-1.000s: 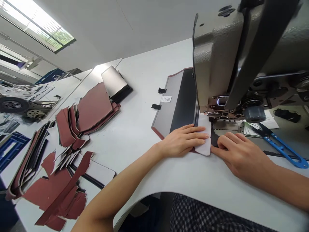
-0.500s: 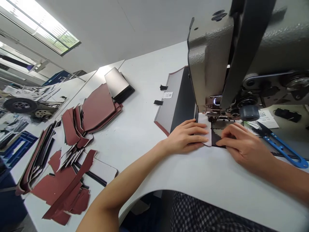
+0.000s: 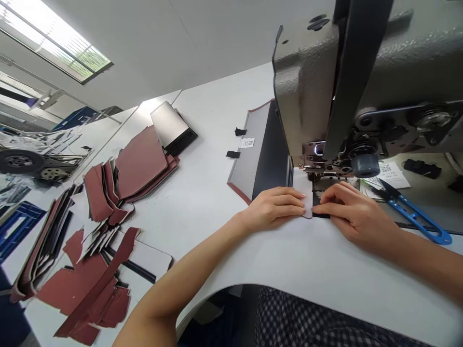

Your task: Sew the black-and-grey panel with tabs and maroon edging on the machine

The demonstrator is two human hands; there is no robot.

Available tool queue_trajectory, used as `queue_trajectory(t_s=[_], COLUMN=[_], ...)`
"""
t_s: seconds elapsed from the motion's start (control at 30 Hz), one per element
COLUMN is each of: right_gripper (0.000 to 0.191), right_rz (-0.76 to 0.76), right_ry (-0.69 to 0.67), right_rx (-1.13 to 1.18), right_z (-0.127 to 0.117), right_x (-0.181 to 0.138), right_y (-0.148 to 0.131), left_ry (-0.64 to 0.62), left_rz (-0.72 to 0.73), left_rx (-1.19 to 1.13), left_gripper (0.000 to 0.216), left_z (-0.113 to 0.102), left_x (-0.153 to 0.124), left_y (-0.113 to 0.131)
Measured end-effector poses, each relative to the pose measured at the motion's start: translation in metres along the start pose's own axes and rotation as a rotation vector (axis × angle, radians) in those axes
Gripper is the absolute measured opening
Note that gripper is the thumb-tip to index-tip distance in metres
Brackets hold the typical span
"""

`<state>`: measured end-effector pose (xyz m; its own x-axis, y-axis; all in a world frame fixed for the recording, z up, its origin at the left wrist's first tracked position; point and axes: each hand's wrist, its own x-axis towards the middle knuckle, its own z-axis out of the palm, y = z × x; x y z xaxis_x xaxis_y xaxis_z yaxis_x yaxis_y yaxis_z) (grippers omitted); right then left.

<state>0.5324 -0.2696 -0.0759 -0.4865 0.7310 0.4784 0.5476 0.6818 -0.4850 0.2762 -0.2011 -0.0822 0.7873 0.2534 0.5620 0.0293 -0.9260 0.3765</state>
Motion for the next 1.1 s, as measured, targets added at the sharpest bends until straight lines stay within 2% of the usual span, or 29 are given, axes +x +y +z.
queue_trajectory(t_s=[0.17, 0.37, 0.57, 0.73, 0.93, 1.1], right_gripper=[0.034, 0.036, 0.042, 0.038, 0.04, 0.039], right_rz=[-0.083, -0.112, -0.069, -0.04, -0.057, -0.056], right_ry=[-0.094, -0.089, -0.112, -0.109, -0.088, -0.081], right_rx=[-0.088, -0.264, -0.418, -0.511, -0.503, -0.499], right_z=[0.0, 0.001, 0.001, 0.003, 0.005, 0.006], right_x=[0.0, 0.001, 0.006, 0.008, 0.007, 0.005], right_y=[-0.001, 0.001, 0.01, 0.01, 0.01, 0.009], left_ry=[-0.078, -0.115, -0.165, -0.234, -0.167, -0.166], left_rz=[0.013, 0.01, 0.018, -0.005, -0.058, -0.048], left_rx=[-0.065, -0.073, -0.046, 0.011, 0.093, 0.077], left_gripper=[0.017, 0.021, 0.023, 0.026, 0.026, 0.025], left_z=[-0.006, -0.008, -0.012, -0.016, -0.01, -0.008], left_x=[0.003, 0.007, 0.019, 0.027, 0.029, 0.028], left_y=[-0.001, -0.014, -0.037, -0.052, -0.06, -0.061])
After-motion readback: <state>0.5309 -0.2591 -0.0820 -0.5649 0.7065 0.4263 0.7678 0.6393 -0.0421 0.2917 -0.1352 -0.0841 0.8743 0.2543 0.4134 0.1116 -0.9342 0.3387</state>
